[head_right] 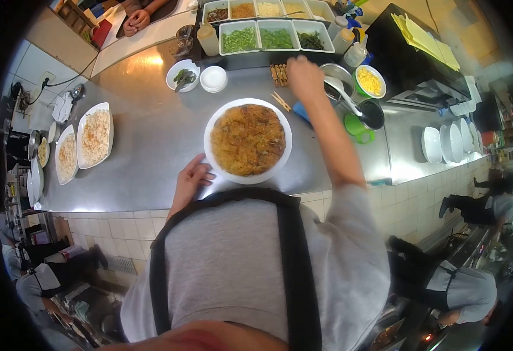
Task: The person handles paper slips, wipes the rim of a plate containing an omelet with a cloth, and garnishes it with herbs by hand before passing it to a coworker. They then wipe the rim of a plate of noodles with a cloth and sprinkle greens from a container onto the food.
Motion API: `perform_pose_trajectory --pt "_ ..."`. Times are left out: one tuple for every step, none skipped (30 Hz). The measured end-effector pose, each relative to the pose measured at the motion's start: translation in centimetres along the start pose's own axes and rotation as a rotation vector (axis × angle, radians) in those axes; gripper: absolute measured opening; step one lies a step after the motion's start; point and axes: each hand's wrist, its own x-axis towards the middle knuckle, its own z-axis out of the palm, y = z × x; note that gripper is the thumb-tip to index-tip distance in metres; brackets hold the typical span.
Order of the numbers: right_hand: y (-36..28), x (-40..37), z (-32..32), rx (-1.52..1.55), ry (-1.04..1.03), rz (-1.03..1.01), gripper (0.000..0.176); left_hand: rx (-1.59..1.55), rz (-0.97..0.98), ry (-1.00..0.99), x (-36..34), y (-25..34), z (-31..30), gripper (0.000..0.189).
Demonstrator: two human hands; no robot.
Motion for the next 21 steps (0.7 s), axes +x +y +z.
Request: perform_pose_trajectory --pt "0.4 2.6 -0.4 -0.008 -0.013 0.036 0.018 0.028 0.039 0.092 -0.2 -0.2 -0.6 0.037" --pt "0.9 5.1 -0.4 -0.016 -0.025 0.071 0.019 0.056 0.079 0.185 -0.5 -0.4 -1.4 0.035" --pt "1.5 7.6 0.2 -0.006 -0.091 0.108 0.020 0.066 0.143 0.308 -0.7 -1.1 -2.2 0.030" --pt "2.0 9.9 0.8 0.005 -0.156 0.144 0.022 0.091 0.206 0.406 -1.2 -0.7 -2.8 0.026" --pt "2.1 11.7 1.6 0.007 -0.154 0.143 0.022 0.143 0.217 0.497 -1.6 -0.9 -3.9 0.025" --pt "2.2 13.2 2.4 -0.039 -0.197 0.099 0.022 0.196 0.228 0.589 -1.9 -1.2 -4.8 0.024" --pt "2.2 14.1 3.0 -0.086 -0.239 0.053 0.023 0.196 0.230 0.594 -2.3 -1.7 -5.7 0.024" --pt "1.6 14.6 2.9 -0.084 -0.238 0.048 0.023 0.185 0.269 0.649 -2.5 -2.2 -6.3 0.023" --pt "0.8 15.0 2.8 -0.138 -0.323 0.045 0.024 0.173 0.307 0.704 -2.6 -2.7 -6.8 0.022" --pt "0.3 15.4 2.9 -0.193 -0.408 0.041 0.025 0.173 0.307 0.710 -2.5 -2.7 -6.8 0.022" --pt "0.2 15.8 4.1 -0.206 -0.419 0.041 0.026 0.161 0.319 0.714 -2.5 -2.7 -6.6 0.021" --pt "0.2 16.0 4.5 -0.207 -0.420 0.039 0.026 0.149 0.333 0.714 -2.5 -2.8 -6.8 0.020" --pt "0.4 16.2 4.5 -0.205 -0.446 0.017 0.026 0.148 0.331 0.717 -2.4 -2.9 -6.8 0.020" --pt "0.6 16.4 4.5 -0.203 -0.472 -0.003 0.026 0.138 0.340 0.715 -2.3 -3.0 -6.9 0.020" --pt "1.1 17.0 4.2 -0.204 -0.474 -0.005 0.026 0.128 0.349 0.711 -2.2 -3.1 -7.0 0.020" --pt "1.9 18.0 3.9 -0.212 -0.507 -0.039 0.028 0.126 0.346 0.712 -2.2 -3.1 -7.0 0.020" --pt "2.4 18.5 3.2 -0.221 -0.541 -0.071 0.030 0.130 0.343 0.714 -2.2 -3.1 -7.0 0.020" --pt "2.8 18.9 2.6 -0.224 -0.544 -0.070 0.030 0.133 0.341 0.714 -2.2 -3.1 -7.0 0.020" --pt "2.9 19.0 1.8 -0.178 -0.558 -0.072 0.031 0.132 0.339 0.710 -2.3 -3.0 -7.0 0.020" --pt "3.3 19.2 1.4 -0.130 -0.571 -0.074 0.032 0.134 0.326 0.717 -2.2 -2.8 -6.8 0.019" --pt "3.9 19.3 1.8 -0.104 -0.530 -0.074 0.029 0.137 0.314 0.725 -2.2 -2.7 -6.7 0.019"
